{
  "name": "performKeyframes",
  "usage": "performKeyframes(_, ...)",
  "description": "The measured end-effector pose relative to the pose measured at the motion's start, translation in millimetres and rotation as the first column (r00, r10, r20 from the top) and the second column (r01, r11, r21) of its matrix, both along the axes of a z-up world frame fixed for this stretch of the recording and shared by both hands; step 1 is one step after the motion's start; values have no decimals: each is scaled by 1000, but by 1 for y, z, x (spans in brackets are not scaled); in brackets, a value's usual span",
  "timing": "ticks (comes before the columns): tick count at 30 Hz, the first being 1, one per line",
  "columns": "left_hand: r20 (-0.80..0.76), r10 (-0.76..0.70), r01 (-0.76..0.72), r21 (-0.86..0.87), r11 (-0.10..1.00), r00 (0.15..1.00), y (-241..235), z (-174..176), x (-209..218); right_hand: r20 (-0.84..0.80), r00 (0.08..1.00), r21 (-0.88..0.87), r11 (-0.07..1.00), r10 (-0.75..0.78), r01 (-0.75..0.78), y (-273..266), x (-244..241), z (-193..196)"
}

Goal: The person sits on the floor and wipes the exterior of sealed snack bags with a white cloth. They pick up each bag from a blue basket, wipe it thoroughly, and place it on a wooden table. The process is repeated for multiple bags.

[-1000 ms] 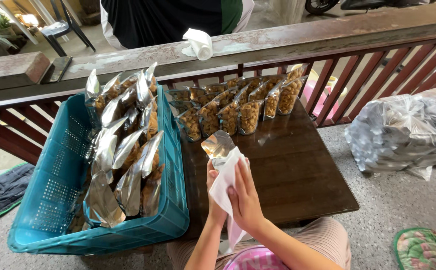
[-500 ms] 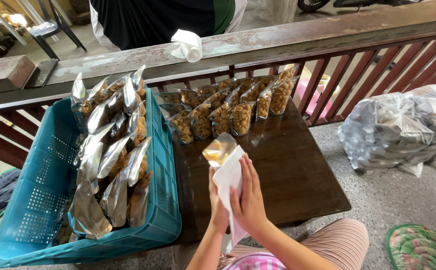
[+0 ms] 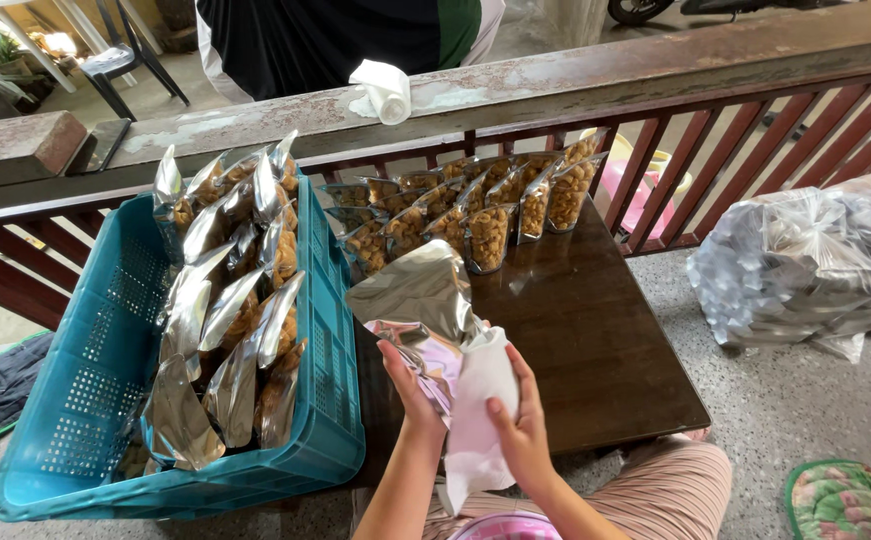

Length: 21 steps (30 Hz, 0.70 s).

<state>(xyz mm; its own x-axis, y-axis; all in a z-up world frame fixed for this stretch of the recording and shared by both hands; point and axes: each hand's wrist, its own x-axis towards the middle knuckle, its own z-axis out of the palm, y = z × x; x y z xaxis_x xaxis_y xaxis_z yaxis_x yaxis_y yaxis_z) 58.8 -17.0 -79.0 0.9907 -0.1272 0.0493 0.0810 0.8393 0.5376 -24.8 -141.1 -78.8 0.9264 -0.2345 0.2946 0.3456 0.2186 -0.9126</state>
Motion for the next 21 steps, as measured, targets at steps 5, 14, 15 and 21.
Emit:
performKeyframes(5, -105, 92, -69, 204, 976, 990, -13, -22, 26, -284, 932, 620, 785, 225, -1, -22, 6, -20)
performKeyframes(14, 232, 186, -297, 740, 604, 955, -18, 8, 20, -58, 930, -322, 889, -363, 326, -36, -24, -49)
performKeyframes(15, 268, 178, -320, 723, 612, 947, -20, 12, 18, 77, 931, -384, 851, -356, 357, -35, -23, -45)
performKeyframes(21, 192, 49, -142, 508, 849, 980, -28, 15, 7, 319, 947, -631, 752, 28, 190, -23, -15, -8)
